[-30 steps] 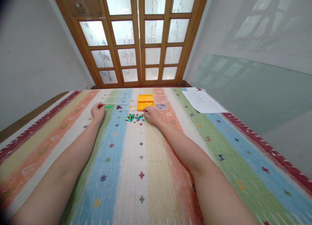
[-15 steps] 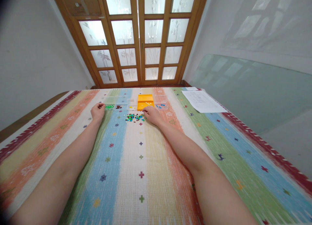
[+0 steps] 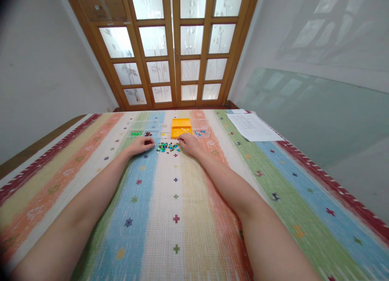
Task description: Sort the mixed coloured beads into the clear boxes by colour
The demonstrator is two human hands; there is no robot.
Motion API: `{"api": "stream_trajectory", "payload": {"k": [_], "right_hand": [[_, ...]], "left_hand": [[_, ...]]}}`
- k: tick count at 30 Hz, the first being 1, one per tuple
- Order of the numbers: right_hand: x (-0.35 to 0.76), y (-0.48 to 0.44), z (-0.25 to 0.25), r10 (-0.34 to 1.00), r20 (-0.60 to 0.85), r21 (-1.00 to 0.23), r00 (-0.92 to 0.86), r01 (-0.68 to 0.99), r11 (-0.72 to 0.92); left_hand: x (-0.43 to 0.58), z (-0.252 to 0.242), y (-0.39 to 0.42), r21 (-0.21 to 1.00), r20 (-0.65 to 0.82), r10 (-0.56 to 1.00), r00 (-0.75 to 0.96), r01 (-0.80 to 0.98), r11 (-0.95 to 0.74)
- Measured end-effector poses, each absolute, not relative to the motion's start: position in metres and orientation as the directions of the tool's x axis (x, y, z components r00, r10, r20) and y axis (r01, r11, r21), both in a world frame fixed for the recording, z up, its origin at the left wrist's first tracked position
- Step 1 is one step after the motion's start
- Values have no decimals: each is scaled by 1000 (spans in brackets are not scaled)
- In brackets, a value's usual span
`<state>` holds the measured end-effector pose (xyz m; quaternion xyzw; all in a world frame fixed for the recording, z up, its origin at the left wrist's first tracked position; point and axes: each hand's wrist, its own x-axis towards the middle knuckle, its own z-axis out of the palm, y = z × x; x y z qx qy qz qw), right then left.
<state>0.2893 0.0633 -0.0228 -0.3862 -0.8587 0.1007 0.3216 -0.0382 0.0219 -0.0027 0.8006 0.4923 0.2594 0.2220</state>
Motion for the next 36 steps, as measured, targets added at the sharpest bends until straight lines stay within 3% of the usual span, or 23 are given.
{"api": "stream_trajectory", "payload": {"k": [6, 21, 24, 28, 32, 36], "right_hand": [[289, 60, -20, 710, 484, -404, -513, 589, 700], [289, 59, -19, 711, 459, -392, -532, 597, 700], [289, 58, -18, 713, 461, -391, -528, 600, 698], [290, 57, -18, 716, 452, -385, -531, 608, 694], [290, 59, -21, 714, 457, -376, -531, 612, 696], [289, 60, -22, 721, 443, -385, -533, 612, 690]], "left_hand": [[-22, 7, 14, 717, 48, 854, 518, 578, -390], [-23, 2, 18, 699, 67, 844, 533, 578, -421], [-27, -3, 21, 729, 165, 903, 395, 568, -382], [-37, -11, 29, 778, 292, 955, 54, 567, -270], [-45, -19, 36, 883, 283, 931, -229, 442, -160], [-43, -23, 41, 930, 262, 906, -332, 339, -145]]}}
